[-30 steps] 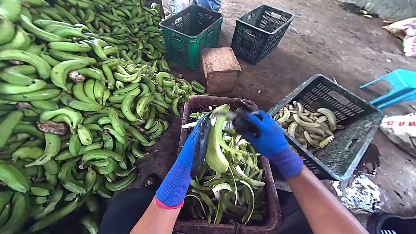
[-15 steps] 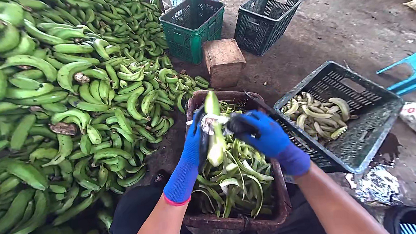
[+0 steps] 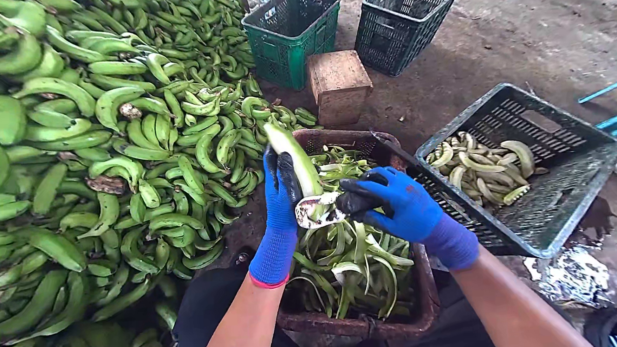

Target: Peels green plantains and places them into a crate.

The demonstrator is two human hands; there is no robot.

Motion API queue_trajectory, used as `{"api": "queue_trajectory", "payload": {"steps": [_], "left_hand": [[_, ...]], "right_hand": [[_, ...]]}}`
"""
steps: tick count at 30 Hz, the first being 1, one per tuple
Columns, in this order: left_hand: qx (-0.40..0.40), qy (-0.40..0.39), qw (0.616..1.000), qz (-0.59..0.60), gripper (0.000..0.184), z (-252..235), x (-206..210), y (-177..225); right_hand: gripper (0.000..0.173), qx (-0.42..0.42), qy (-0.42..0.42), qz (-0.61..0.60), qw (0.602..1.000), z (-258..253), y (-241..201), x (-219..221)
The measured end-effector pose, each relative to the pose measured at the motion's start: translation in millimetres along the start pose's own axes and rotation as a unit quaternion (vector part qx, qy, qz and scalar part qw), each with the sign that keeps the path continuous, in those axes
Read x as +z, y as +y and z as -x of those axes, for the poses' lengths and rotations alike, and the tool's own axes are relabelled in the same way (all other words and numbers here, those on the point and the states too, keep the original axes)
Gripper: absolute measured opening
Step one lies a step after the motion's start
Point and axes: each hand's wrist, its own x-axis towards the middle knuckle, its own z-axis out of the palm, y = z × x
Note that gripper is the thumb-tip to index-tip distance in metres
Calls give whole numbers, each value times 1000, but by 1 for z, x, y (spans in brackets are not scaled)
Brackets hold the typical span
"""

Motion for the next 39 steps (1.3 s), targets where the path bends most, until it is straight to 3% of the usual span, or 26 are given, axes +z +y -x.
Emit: {"api": "queue_trajectory", "payload": {"steps": [2,5,7,11,13,16,20,22,25,27,29,31,34,36,39], "left_hand": [[-77,-123,989,-19,41,8,0,4],[-144,-308,932,-128,48,16,2,8],[-133,-261,947,-133,47,12,4,2],[-78,-8,997,-24,44,-3,-6,-12],[-42,17,999,-12,47,-5,-4,-8],[-45,-121,990,-48,44,9,2,3],[-119,-331,920,-171,50,20,9,7],[-125,-287,933,-180,47,16,9,1],[-100,-81,989,-74,44,3,3,-12],[-84,54,995,11,45,-5,3,-14],[-48,127,990,41,49,-8,6,-14],[-24,132,989,64,48,-7,9,-15],[-14,46,998,45,42,2,18,-5],[-37,-74,996,-28,44,9,19,3],[-104,-275,947,-132,47,13,17,9]], "right_hand": [[52,35,33,1,999,-10,15,-12],[56,130,69,13,989,-14,37,-33],[55,138,79,17,987,-11,33,-31],[54,60,9,-15,998,2,5,-1],[51,30,-2,-6,1000,0,4,1],[55,41,34,-16,998,-10,21,-14],[54,116,67,10,991,-12,40,-35],[51,119,70,21,990,-8,38,-32],[53,67,63,11,996,2,20,-13],[53,36,45,-3,998,9,7,4],[50,25,42,-3,999,12,-2,17],[50,47,51,-3,998,8,-5,17],[53,93,52,-22,994,-1,6,-2],[55,113,40,-54,991,-6,18,-14],[51,132,9,-108,985,-11,37,-22]]}}
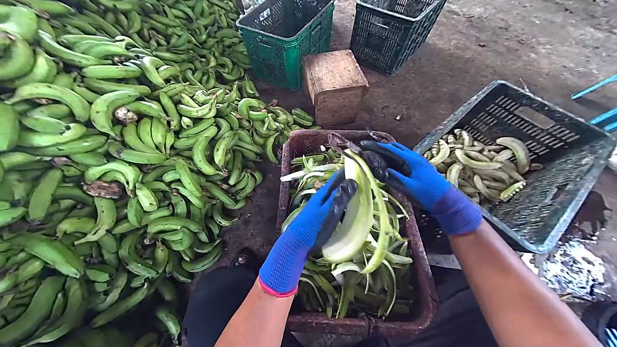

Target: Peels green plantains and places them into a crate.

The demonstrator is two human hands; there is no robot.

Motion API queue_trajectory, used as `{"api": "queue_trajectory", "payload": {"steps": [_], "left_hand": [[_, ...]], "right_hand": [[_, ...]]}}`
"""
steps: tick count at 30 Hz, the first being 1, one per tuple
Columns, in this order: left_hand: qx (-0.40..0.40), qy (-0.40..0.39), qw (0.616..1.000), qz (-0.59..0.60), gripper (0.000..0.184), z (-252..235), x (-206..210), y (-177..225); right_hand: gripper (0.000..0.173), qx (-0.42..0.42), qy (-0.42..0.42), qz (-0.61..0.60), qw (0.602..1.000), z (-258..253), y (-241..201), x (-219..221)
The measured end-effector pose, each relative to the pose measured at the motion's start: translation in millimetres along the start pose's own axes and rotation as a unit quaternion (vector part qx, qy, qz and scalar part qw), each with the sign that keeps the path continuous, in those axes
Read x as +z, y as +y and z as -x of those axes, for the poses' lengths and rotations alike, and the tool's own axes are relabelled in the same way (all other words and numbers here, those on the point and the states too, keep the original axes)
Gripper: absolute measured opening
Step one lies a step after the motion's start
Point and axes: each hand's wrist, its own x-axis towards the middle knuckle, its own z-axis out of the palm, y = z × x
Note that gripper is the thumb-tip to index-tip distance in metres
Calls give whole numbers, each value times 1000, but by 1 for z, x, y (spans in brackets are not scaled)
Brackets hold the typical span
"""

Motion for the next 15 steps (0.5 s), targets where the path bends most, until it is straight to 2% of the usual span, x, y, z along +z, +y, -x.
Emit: {"api": "queue_trajectory", "payload": {"steps": [4,6,8,10,12,15], "left_hand": [[-22,-125,987,-96,50,1,-2,-6],[-32,-137,985,-102,50,2,6,-10],[-68,-33,996,-44,47,-6,6,-17],[-76,114,989,47,41,-11,-3,-21],[-25,214,956,199,36,-16,-13,-29],[35,279,867,411,33,-25,-17,-27]], "right_hand": [[42,72,-17,-17,997,-5,6,12],[43,88,-2,-23,996,-6,10,18],[41,84,32,-29,996,0,7,23],[44,55,32,-5,998,6,-2,30],[49,12,22,25,999,13,-12,38],[47,-88,78,45,992,20,-17,49]]}}
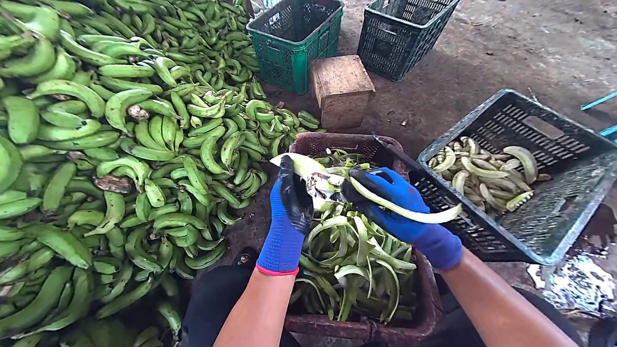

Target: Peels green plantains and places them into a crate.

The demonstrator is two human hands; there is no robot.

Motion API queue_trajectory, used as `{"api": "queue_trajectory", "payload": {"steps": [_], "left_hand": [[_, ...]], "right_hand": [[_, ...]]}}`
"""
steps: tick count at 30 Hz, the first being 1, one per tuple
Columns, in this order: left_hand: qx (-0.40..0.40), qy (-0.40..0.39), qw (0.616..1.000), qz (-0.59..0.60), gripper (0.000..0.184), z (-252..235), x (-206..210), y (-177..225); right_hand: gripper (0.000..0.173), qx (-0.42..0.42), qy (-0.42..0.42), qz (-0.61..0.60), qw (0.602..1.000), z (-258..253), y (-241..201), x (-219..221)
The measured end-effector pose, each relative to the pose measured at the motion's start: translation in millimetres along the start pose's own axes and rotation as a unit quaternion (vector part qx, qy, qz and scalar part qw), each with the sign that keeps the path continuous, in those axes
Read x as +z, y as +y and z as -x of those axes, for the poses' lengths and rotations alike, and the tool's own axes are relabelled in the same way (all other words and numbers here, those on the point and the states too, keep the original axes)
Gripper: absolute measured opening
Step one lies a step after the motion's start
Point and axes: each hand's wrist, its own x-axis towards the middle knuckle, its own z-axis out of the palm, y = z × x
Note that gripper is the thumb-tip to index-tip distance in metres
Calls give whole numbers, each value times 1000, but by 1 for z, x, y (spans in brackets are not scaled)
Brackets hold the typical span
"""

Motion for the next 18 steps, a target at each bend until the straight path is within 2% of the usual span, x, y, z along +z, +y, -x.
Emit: {"api": "queue_trajectory", "payload": {"steps": [2,4,9,12,14,16,18], "left_hand": [[-1,13,998,60,33,-1,0,4],[13,8,997,72,34,-1,-3,6],[80,-49,991,93,35,-4,-2,12],[122,-105,985,68,34,3,2,15],[101,-165,980,45,33,9,3,15],[47,-208,977,-20,34,14,3,18],[4,-166,976,-141,39,18,2,21]], "right_hand": [[45,-34,26,23,999,-2,-3,-1],[44,-43,41,45,997,-5,-6,-3],[46,-8,40,68,997,-9,-10,-6],[52,32,24,32,999,-13,-18,-10],[53,50,-9,-5,999,-17,-18,-18],[53,33,-22,-15,999,-19,-10,-23],[54,4,-16,12,1000,-19,-2,-23]]}}
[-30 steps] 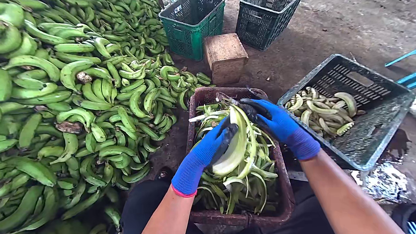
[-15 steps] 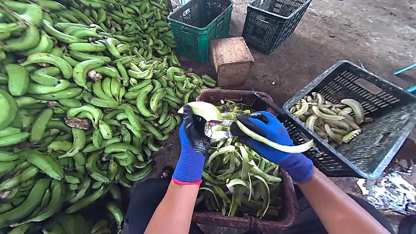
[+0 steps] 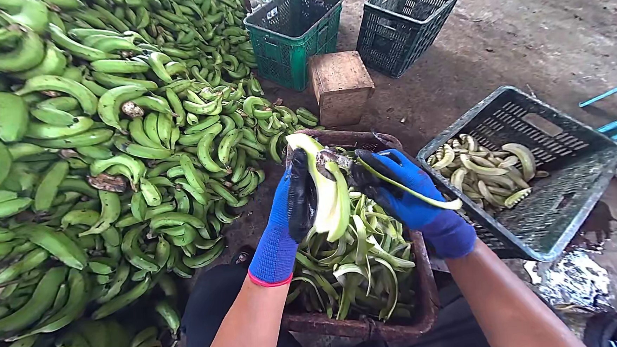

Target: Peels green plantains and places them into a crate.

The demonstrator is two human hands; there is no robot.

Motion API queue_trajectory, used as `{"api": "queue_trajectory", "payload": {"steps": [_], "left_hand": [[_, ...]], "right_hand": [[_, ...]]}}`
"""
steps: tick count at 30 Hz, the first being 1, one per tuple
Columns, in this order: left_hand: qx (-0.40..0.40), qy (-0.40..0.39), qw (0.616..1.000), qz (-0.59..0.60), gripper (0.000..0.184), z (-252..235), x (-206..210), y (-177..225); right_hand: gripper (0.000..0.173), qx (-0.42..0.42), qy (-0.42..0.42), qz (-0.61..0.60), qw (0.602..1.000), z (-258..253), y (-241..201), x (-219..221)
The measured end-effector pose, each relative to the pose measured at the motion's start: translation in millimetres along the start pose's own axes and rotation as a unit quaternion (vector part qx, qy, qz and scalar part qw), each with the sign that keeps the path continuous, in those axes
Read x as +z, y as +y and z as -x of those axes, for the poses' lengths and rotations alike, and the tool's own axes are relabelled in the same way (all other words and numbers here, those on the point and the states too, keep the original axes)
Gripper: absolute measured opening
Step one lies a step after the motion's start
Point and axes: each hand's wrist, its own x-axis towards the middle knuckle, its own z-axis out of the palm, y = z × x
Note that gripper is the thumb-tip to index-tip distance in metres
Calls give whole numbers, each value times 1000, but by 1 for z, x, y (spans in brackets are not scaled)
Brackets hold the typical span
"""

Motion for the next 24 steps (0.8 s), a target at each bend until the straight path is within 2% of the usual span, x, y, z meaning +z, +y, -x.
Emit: {"api": "queue_trajectory", "payload": {"steps": [2,3,4,6,7,9,11,12,13,15,17,18,21,24], "left_hand": [[-42,64,990,-122,42,1,1,-2],[-45,67,979,-186,40,2,-2,-5],[-50,51,967,-246,41,4,-4,-4],[-78,18,939,-333,43,7,-5,-1],[-99,-6,926,-364,45,8,-5,1],[-135,-48,908,-393,46,10,-7,-5],[-167,-17,909,-382,48,8,-14,-10],[-169,20,916,-362,49,6,-17,-12],[-166,56,929,-327,49,4,-23,-13],[-142,105,953,-247,45,6,-34,-11],[-99,97,978,-159,38,13,-45,-14],[-106,90,986,-96,37,14,-48,-15],[-161,66,979,110,46,4,-46,-11],[-157,50,970,177,44,1,-50,-9]], "right_hand": [[52,-21,10,56,998,-2,6,5],[51,-14,7,66,998,-2,8,9],[51,10,-9,57,998,-3,8,13],[44,109,-84,-8,990,-7,5,16],[39,183,-135,-56,972,-10,4,17],[38,329,-224,-134,907,-17,11,29],[45,395,-266,-182,860,-18,21,44],[46,387,-261,-189,864,-15,19,46],[44,352,-239,-188,885,-11,12,44],[42,234,-205,-143,940,-4,-4,38],[53,96,-170,-64,979,6,-9,42],[56,26,-134,-18,990,11,-7,46],[50,-124,-28,59,990,15,1,48],[41,-170,17,92,981,13,2,38]]}}
